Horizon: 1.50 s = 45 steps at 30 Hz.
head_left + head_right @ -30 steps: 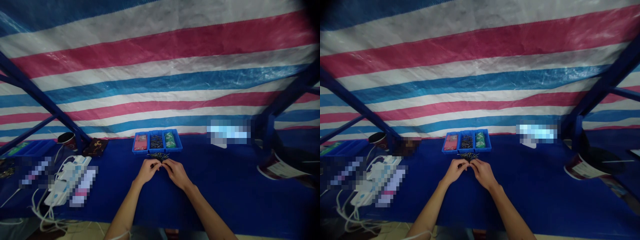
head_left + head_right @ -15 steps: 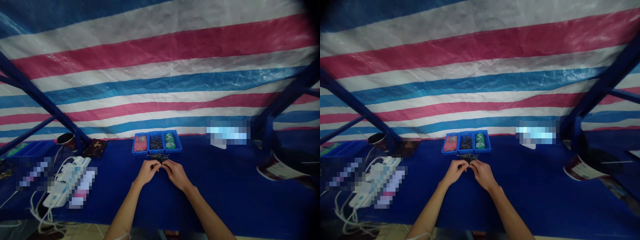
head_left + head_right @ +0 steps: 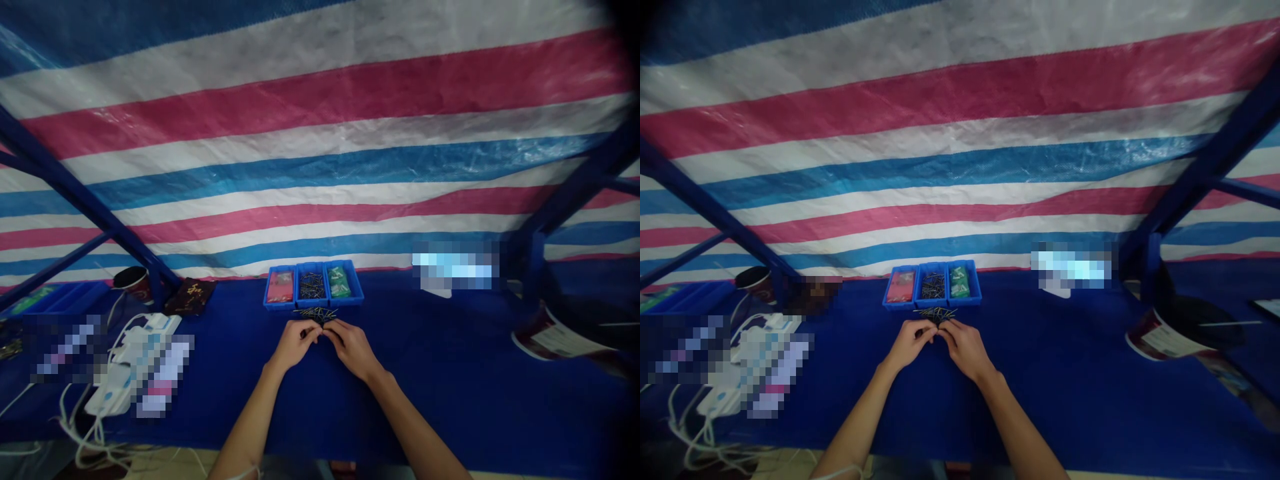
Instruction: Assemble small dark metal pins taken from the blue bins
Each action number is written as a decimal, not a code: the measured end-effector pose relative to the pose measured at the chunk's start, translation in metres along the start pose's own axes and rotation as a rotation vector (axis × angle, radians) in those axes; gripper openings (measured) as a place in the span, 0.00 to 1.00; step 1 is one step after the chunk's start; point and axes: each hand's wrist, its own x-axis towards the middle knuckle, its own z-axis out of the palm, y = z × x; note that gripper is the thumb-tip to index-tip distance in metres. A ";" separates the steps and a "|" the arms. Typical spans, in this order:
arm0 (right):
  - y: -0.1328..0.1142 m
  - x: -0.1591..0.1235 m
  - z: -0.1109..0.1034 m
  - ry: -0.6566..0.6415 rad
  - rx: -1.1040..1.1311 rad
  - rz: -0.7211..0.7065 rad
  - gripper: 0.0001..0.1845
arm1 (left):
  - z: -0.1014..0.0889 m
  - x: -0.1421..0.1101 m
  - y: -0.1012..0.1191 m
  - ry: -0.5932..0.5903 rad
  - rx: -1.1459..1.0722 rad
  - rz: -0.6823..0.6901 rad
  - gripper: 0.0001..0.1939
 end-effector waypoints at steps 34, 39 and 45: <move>-0.001 0.001 0.000 0.010 0.029 0.023 0.13 | 0.001 0.000 -0.001 0.004 -0.001 -0.018 0.18; -0.002 0.001 -0.001 0.003 0.033 0.033 0.13 | 0.001 0.000 -0.001 0.000 -0.001 -0.018 0.18; -0.001 0.001 -0.001 0.001 0.049 0.039 0.12 | 0.001 0.000 -0.002 -0.001 0.014 -0.033 0.16</move>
